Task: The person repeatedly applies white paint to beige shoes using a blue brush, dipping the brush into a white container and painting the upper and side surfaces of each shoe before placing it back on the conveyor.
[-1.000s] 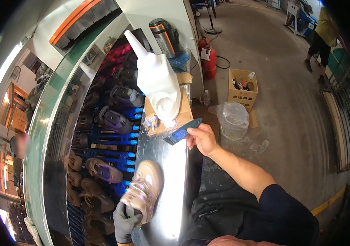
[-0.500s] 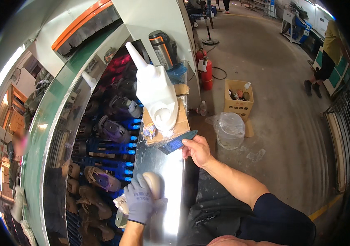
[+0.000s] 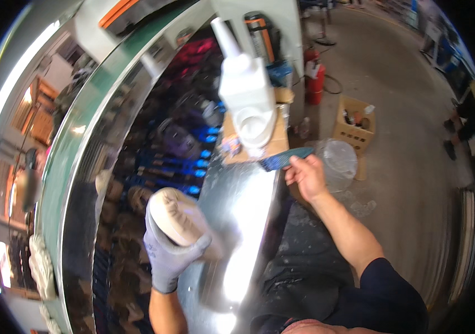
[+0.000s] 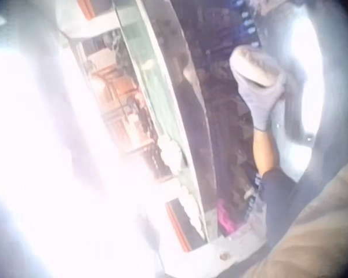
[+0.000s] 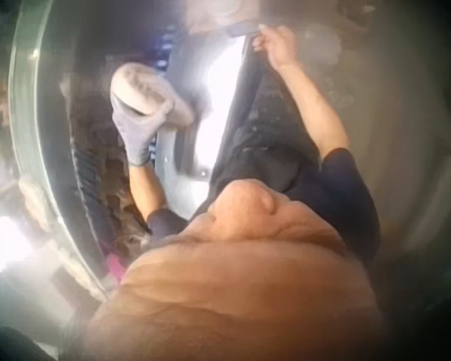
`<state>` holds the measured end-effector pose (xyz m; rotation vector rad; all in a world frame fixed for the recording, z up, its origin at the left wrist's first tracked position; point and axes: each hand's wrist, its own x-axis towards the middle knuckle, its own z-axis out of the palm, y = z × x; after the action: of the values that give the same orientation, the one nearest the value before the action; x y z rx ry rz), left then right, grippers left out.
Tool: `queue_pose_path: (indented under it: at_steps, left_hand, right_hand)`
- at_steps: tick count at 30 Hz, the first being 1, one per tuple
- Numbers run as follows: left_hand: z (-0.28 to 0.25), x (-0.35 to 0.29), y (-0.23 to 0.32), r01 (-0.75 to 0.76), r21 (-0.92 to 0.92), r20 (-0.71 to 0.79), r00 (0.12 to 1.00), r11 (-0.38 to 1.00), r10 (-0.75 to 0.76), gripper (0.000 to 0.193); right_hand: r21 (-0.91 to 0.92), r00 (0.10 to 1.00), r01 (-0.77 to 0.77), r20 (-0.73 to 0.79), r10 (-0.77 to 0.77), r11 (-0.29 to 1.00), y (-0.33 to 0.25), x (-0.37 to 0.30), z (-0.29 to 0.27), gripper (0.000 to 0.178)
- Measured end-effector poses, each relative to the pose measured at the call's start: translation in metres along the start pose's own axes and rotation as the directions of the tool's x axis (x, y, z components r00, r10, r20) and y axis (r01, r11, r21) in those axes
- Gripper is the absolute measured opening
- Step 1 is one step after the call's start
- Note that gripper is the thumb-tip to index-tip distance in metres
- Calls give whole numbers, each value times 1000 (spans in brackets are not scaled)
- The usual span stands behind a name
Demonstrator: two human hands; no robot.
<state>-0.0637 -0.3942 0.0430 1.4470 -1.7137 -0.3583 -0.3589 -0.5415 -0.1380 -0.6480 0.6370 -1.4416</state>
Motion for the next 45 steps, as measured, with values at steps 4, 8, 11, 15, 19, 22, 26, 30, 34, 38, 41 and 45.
queue_pose_path:
  at_steps: [4,8,11,15,19,22,26,30,34,38,41,45]
  left_hand:
    - [16,-8,-16,-320,-181,-129,945,930,300,100]
    - [36,-52,-46,-273,85,-56,959,958,278,140]
    - [27,-79,-49,-152,-116,-73,987,981,145,153]
    - [11,-83,-44,-254,267,-99,952,930,288,103]
    - [25,-68,-30,-243,-11,-132,962,970,239,53]
    - [20,-59,-34,-267,63,-1,964,962,267,61]
    - [23,-60,-36,-145,-13,48,988,989,145,64]
    - [38,-78,-56,4,-209,-4,1000,978,-5,66]
    - [54,-85,-54,360,-765,-67,780,534,-622,66]
    - [54,-108,-59,397,-885,151,738,242,-658,66]
    - [65,-111,-59,471,-874,320,747,124,-582,66]
    - [75,-102,-59,560,-827,479,738,38,-475,65]
  right_hand:
    - [-61,997,47,63,-43,997,-6,3,11,15]
    - [-119,996,77,50,-71,990,-16,5,4,15]
    - [-123,997,81,14,-80,989,-22,10,4,15]
    - [-101,997,78,23,-76,992,-18,20,19,15]
    - [-108,999,38,15,-37,993,-6,21,32,16]
    - [-107,999,31,37,-27,994,-1,22,38,16]
    - [-167,999,15,48,-7,986,-9,23,36,17]
    - [-282,998,29,57,-13,959,-32,26,35,17]
    - [-434,993,99,94,-65,895,-60,37,30,18]
    - [-559,980,198,142,-142,805,-82,47,33,16]
    - [-621,969,243,182,-164,745,-91,58,37,13]
    - [-648,956,289,229,-181,705,-100,73,51,10]
